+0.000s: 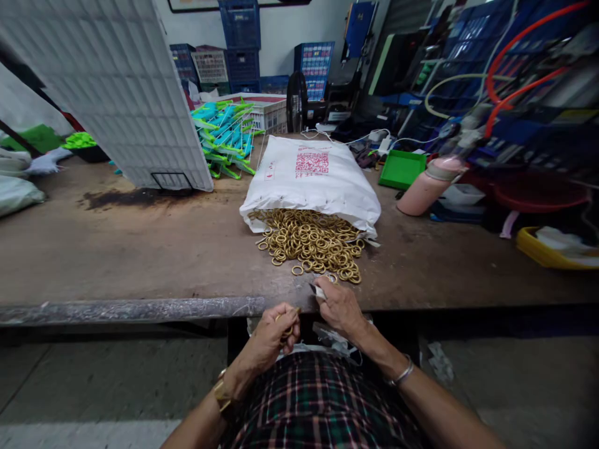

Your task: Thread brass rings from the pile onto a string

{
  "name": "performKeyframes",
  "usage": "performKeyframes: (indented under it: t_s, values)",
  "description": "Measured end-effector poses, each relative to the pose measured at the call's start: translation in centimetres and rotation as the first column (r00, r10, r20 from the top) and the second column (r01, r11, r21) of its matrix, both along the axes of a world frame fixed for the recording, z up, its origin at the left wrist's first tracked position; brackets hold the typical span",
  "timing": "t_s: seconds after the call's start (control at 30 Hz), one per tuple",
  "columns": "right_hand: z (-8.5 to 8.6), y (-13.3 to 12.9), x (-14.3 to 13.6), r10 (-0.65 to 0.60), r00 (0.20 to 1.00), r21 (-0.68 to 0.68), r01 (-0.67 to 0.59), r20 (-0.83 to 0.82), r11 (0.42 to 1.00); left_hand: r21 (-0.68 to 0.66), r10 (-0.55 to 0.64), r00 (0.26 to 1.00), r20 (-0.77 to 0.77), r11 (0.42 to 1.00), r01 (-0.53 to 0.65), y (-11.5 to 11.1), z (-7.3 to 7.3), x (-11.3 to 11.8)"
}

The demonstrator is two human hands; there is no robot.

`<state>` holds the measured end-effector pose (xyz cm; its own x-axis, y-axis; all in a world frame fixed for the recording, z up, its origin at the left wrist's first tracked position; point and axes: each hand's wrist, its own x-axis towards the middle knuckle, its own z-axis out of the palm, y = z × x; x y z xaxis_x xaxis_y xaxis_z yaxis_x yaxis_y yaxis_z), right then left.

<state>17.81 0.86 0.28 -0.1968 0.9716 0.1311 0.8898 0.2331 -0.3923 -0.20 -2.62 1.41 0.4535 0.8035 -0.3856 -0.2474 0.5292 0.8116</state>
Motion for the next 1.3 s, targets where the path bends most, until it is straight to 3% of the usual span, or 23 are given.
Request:
performKeyframes:
  t_s: [0.1, 0.2, 0.3, 0.43, 0.63, 0.8, 1.0, 1.1, 1.17, 1.3]
  values:
    - [-1.1, -0.1, 2.8, -0.200, 0.975, 0.064, 0.206, -0.096, 0.976, -0.238, -0.048, 0.998, 0.028, 0.970, 0.053, -0.5, -3.0, 0.2]
    - [-1.7, -0.3, 5.1, -0.379, 0.919, 0.065, 0.387, -0.105, 0.920, -0.464, 0.020, 1.000, -0.001, 0.886, -0.018, -0.2, -5.4, 0.5]
    - [-1.8, -0.5, 5.9, -0.401, 0.911, 0.063, 0.407, -0.097, 0.911, -0.517, 0.077, 0.996, -0.049, 0.851, -0.091, 0.5, -6.6, 1.1]
    - [-1.2, -0.7, 4.9, -0.303, 0.953, 0.070, 0.302, 0.007, 0.951, -0.523, 0.108, 0.988, -0.110, 0.839, -0.150, 1.3, -7.7, 2.4]
    - [-0.6, -1.0, 3.5, -0.245, 0.941, 0.043, 0.242, 0.234, 0.969, -0.421, 0.091, 0.974, -0.210, 0.890, -0.174, 0.6, -9.2, 3.1]
    - [-0.9, -1.0, 3.2, -0.295, 0.927, 0.059, 0.289, 0.230, 0.955, -0.281, 0.028, 0.946, -0.323, 0.952, -0.124, 0.1, -10.1, 2.7]
    - [-2.1, -1.2, 3.1, -0.334, 0.923, 0.163, 0.306, 0.188, 0.938, -0.052, -0.067, 0.898, -0.435, 0.997, 0.049, -0.2, -9.9, 2.4]
    - [-2.6, -0.8, 3.2, -0.304, 0.942, 0.192, 0.274, 0.144, 0.942, 0.091, -0.111, 0.845, -0.524, 0.978, 0.185, -0.3, -9.2, 2.4]
    - [-2.9, -0.4, 3.3, -0.269, 0.957, 0.207, 0.243, 0.107, 0.948, 0.187, -0.138, 0.768, -0.626, 0.929, 0.319, -0.5, -8.9, 2.5]
    - [-3.3, 0.1, 3.5, -0.230, 0.972, 0.236, 0.213, 0.048, 0.948, 0.217, -0.172, 0.670, -0.722, 0.863, 0.456, -0.9, -8.8, 3.0]
